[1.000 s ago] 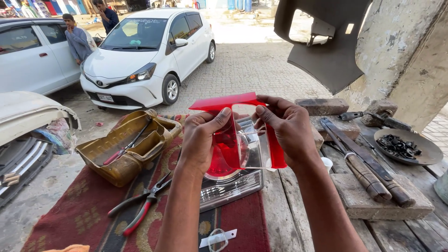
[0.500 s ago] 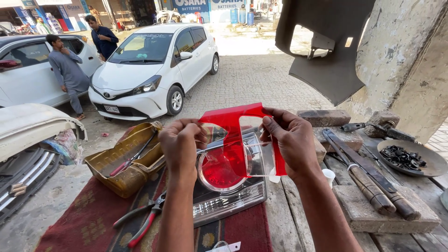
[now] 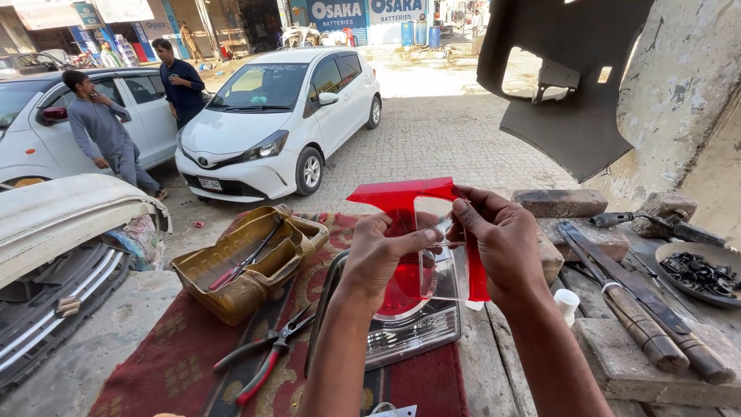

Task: A person is fitting and trimming a red plastic cover onto a car tail light assembly at a workbench.

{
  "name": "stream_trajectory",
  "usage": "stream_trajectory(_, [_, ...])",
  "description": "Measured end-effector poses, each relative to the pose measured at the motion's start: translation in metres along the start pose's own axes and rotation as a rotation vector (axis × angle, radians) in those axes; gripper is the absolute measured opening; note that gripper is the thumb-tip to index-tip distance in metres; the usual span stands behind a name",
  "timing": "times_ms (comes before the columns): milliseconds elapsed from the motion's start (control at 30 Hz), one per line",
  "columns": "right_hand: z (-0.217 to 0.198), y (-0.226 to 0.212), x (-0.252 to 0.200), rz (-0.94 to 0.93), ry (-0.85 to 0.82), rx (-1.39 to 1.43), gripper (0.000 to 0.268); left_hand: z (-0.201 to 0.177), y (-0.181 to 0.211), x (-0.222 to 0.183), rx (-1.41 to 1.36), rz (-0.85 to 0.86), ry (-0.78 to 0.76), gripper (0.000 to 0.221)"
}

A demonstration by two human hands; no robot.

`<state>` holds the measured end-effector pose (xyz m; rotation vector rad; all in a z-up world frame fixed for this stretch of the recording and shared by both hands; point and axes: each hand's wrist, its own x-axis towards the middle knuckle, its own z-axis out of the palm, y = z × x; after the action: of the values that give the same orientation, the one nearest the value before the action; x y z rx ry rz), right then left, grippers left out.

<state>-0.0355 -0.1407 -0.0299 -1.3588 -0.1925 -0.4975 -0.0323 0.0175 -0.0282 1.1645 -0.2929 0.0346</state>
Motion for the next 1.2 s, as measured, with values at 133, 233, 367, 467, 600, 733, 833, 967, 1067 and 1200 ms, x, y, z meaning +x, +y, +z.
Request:
stream_trajectory(133, [0.004,-0.006,-0.003,0.016,-0.013,0.012,0.031,-0.001,-0.005,0.004,-0.028,0.036,0.05,0.027])
stream_trajectory(233, [0.006,-0.009,-0.005,0.022,-0.021,0.007,0.031,-0.006,-0.005,0.004,0.018,0.052,0.061,0.028])
stream_trajectory(367, [0.002,-0.002,-0.001,-0.009,-0.033,0.008,0.031,-0.006,0.004,0.0,-0.091,0.051,0.03,0.031])
stream_trajectory(467, [0.001,0.001,-0.001,-0.02,-0.029,0.018,0.031,-0.004,0.011,-0.008,-0.071,0.027,-0.041,0.03])
stream_trajectory(600, [0.0,0.0,-0.001,-0.042,-0.015,0.038,0.032,-0.007,0.012,-0.01,0.06,0.007,-0.108,0.032])
stream_trajectory(733, [-0.001,-0.001,-0.001,-0.031,-0.005,0.069,0.032,-0.019,0.008,-0.005,0.069,-0.006,-0.158,0.035])
stream_trajectory(833, [-0.002,-0.001,0.0,-0.011,-0.012,0.062,0.032,-0.025,0.004,-0.002,0.044,-0.057,-0.166,0.041])
stream_trajectory(967, [-0.002,-0.006,-0.001,-0.019,-0.004,0.042,0.032,-0.017,0.011,-0.005,0.025,-0.006,-0.139,0.041])
stream_trajectory(1067, [-0.002,-0.009,-0.002,-0.018,-0.006,0.035,0.031,-0.018,-0.001,0.011,-0.057,0.156,0.083,0.037])
stream_trajectory(1200, [0.01,-0.014,-0.011,-0.049,-0.037,0.081,0.031,-0.015,-0.013,0.018,-0.129,0.45,0.502,0.022])
